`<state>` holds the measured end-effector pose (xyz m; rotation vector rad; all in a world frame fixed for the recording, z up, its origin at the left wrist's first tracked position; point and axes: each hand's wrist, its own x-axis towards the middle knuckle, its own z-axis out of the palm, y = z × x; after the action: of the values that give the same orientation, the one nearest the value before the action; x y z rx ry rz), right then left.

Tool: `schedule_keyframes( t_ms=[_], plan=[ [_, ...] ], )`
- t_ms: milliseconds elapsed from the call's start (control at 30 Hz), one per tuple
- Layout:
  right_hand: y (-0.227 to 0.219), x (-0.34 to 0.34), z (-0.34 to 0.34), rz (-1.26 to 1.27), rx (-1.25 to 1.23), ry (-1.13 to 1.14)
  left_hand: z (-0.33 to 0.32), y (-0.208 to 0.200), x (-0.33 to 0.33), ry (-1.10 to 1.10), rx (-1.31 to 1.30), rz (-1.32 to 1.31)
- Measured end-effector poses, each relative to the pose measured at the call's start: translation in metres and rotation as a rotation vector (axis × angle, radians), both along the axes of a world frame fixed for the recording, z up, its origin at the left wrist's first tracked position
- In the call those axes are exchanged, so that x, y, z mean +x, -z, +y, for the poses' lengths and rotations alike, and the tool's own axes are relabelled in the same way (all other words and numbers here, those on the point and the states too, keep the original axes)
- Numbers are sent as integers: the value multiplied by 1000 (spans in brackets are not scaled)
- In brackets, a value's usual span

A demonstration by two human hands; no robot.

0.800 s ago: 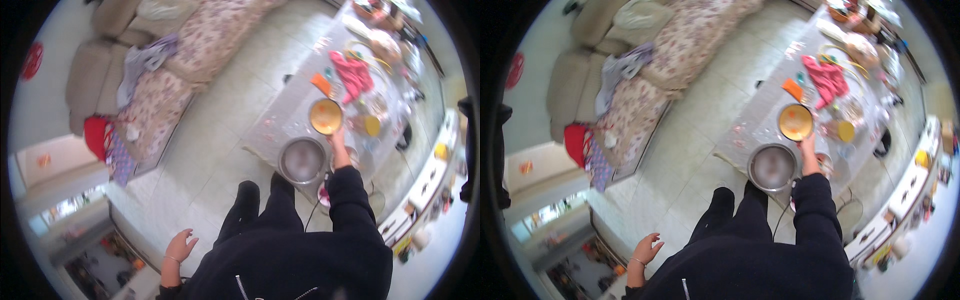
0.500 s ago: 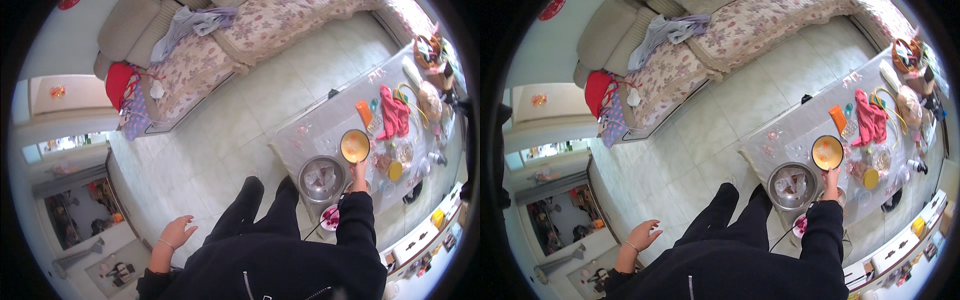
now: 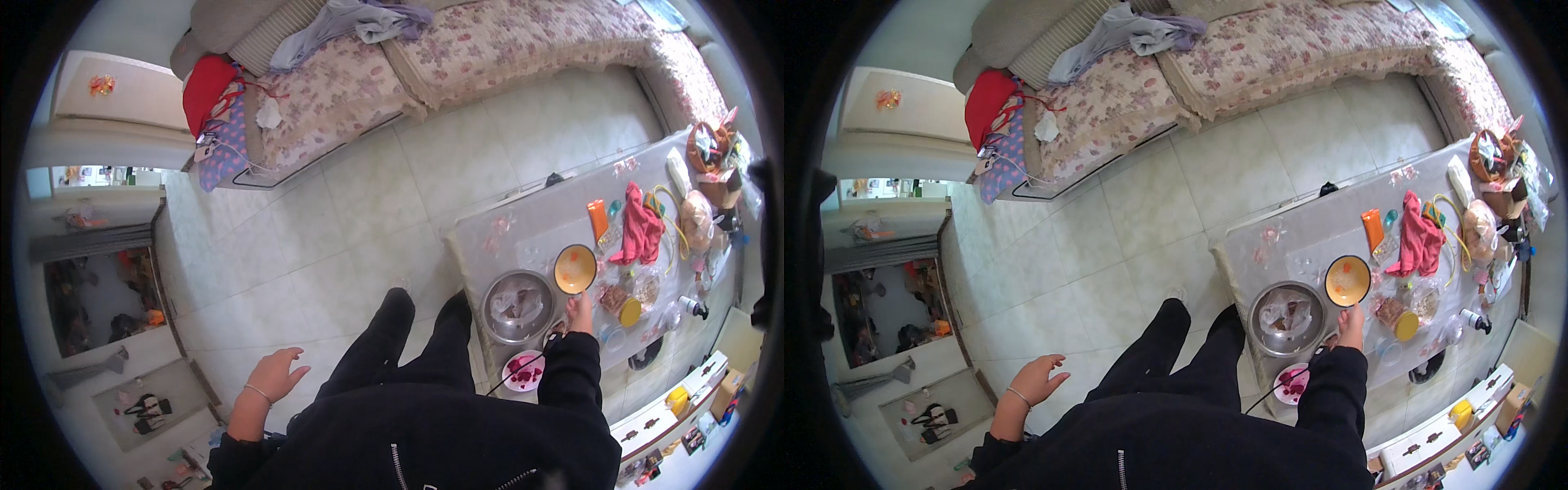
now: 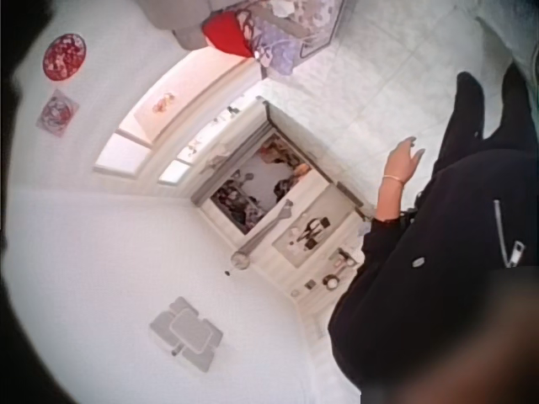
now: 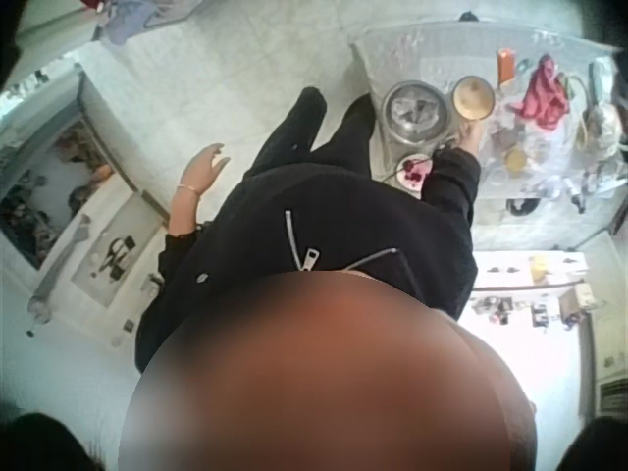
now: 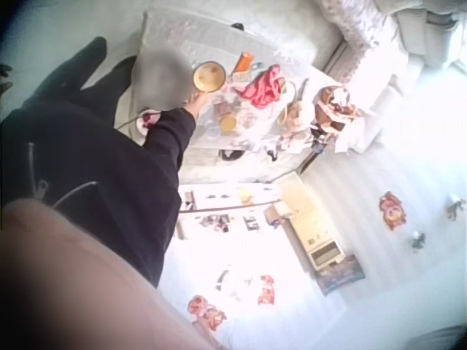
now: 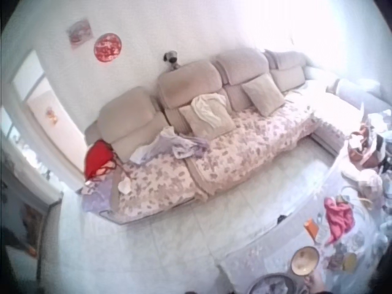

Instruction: The person picks up a yellow extension cord from a cluttered table, walks to a wall outlet, plugs it in, then walks back and coils the cord by hand. They place the coiled cord on a desk and handle a roll of tape.

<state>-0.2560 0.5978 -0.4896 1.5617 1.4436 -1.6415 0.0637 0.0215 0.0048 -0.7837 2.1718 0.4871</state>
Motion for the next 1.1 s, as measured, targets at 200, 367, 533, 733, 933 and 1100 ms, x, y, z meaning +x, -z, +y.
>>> schedule_keyframes(
  t_ms=[200, 367, 533, 733, 933, 1100],
  plan=[
    [-44, -13, 17, 256, 319, -106, -8, -3, 25, -31, 20, 183],
    [-94, -14, 21, 562, 438, -73, -38, 4, 52, -61, 23, 277],
    [-162, -9, -6, 694, 297, -130, -87, 24, 90, -107, 45, 420],
    [-252, 5, -143, 705, 338, -296, -168, 53, 150, -357, 85, 563],
    [-365, 27, -359, 920, 45, -661, -232, 59, 208, -554, 0, 670],
    [-461, 43, -507, 1138, -21, -1113, -261, 36, 245, -685, -68, 919]
  ],
)
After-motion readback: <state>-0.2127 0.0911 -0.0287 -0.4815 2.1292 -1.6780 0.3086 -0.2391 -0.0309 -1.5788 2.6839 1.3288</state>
